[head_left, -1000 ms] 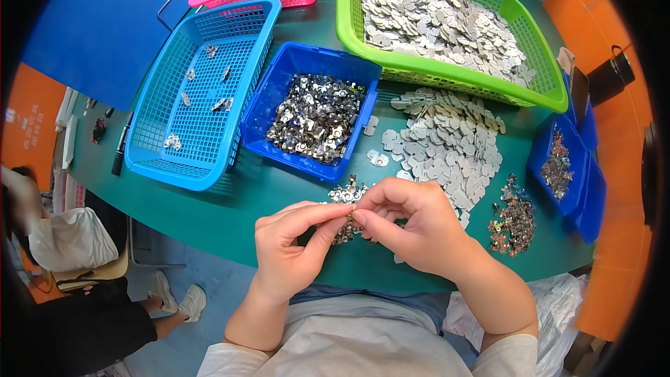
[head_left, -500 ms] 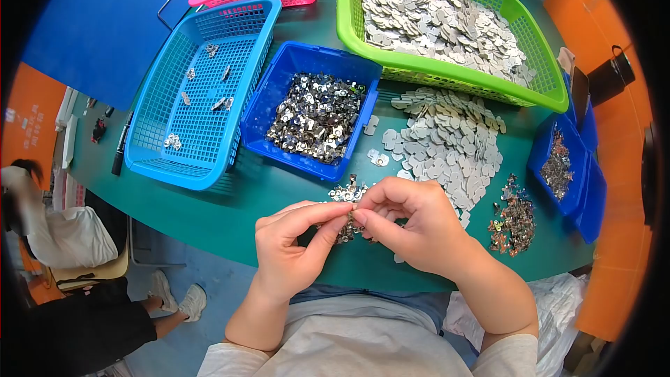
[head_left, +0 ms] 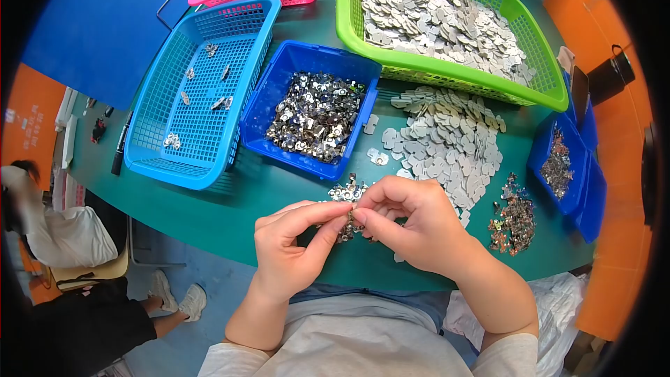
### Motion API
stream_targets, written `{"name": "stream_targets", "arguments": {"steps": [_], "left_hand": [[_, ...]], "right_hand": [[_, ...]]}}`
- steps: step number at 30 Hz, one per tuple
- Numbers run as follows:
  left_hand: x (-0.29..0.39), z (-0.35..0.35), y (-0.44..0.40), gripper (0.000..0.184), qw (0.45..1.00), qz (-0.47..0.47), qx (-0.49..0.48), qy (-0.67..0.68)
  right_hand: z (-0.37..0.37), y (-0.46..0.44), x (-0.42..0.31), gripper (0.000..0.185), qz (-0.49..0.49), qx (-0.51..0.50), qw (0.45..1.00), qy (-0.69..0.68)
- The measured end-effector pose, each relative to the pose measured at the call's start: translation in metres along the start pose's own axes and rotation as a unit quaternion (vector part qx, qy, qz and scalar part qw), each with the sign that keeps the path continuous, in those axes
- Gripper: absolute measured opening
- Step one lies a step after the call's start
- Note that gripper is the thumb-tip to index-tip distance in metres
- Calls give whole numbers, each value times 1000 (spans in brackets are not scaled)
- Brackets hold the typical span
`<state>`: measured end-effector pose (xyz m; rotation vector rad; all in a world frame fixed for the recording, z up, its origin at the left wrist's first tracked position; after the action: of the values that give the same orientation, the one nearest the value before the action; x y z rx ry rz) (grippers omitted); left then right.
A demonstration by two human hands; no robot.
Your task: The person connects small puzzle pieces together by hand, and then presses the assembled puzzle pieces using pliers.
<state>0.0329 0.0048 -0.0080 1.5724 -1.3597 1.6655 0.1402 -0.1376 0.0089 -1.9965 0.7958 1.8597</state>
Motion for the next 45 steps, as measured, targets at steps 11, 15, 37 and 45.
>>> {"name": "stream_targets", "arguments": {"steps": [11,15,37,45], "left_hand": [[1,0,1,22,1000,-9,12,-5],[3,3,-1,25,999,-32,24,-24],[4,2,-6,13,993,50,-15,-106],[12,4,-8,14,981,88,6,-173]], "right_hand": [[0,0,0,10,0,1,1000,4],[0,0,-3,10,-15,2,1000,15],[1,0,-2,16,77,18,991,-110],[2,2,1,15,39,29,998,-46]]}}
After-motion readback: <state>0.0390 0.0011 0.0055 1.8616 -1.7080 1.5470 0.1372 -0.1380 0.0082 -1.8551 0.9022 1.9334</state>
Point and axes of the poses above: each hand's wrist, its own y-axis away from the middle knuckle, its own z-axis out of the palm, x = y × z, the point moved 3 cm from there along -y, towards the middle knuckle
